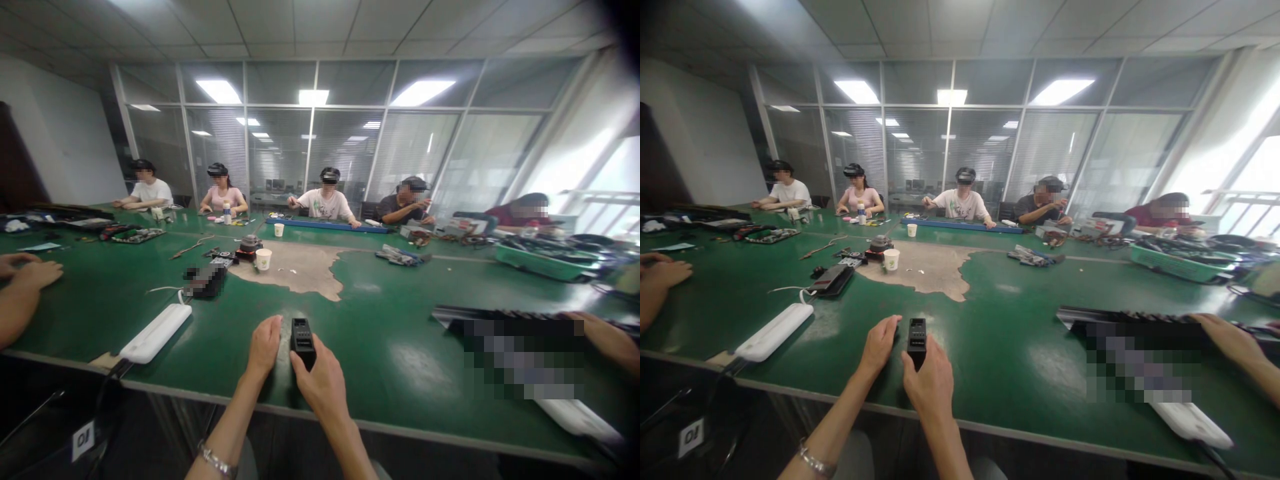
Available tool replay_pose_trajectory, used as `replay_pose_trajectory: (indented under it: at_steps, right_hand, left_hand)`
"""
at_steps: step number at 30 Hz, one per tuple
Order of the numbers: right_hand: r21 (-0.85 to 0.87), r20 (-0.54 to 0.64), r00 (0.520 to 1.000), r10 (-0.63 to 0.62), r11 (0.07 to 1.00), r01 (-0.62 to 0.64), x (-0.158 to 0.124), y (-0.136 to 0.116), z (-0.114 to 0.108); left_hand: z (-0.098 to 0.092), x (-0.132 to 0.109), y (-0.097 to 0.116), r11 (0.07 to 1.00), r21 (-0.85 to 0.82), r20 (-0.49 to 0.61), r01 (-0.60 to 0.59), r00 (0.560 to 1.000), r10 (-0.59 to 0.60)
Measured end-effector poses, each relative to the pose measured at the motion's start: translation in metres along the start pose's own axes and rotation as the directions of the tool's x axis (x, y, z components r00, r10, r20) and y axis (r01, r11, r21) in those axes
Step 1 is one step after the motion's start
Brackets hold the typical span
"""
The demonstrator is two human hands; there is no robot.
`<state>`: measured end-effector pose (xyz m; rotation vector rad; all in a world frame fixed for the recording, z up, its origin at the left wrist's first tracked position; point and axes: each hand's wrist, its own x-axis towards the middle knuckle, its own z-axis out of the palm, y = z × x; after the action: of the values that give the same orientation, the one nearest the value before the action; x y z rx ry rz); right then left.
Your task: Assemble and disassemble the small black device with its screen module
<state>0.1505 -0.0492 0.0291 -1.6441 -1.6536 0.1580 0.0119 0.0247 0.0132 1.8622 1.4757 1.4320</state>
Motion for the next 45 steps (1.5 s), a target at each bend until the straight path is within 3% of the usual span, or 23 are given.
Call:
replay_pose_trajectory:
  at_steps: [8, 15, 31, 35, 40, 45]
  right_hand:
    - [-0.004, -0.064, 0.998, -0.007, 1.000, 0.006, -0.009, 0.021, 0.018]
    - [0.012, -0.075, 0.997, -0.033, 0.999, 0.034, -0.014, 0.023, 0.023]
    - [0.050, -0.083, 0.995, -0.063, 0.996, 0.068, -0.016, 0.025, 0.019]
    - [0.158, -0.082, 0.995, -0.056, 0.985, 0.069, -0.008, 0.018, 0.010]
    - [0.267, -0.105, 0.994, -0.019, 0.963, 0.046, 0.011, 0.005, -0.019]
    - [0.239, -0.143, 0.988, 0.057, 0.971, -0.021, 0.017, 0.030, -0.038]
  left_hand:
    - [0.006, 0.001, -0.010, 0.998, 0.064, 0.001, -0.019, 1.000, 0.019]
    - [0.010, 0.003, -0.025, 0.971, 0.209, 0.057, -0.115, 0.993, 0.105]
    - [0.008, 0.002, -0.015, 0.954, 0.250, 0.192, -0.168, 0.974, 0.121]
    - [0.008, 0.003, -0.014, 0.963, 0.229, 0.181, -0.145, 0.978, 0.104]
    - [0.008, 0.003, -0.015, 0.963, 0.235, 0.158, -0.135, 0.982, 0.100]
    - [0.009, 0.002, -0.016, 0.949, 0.277, 0.186, -0.151, 0.977, 0.101]
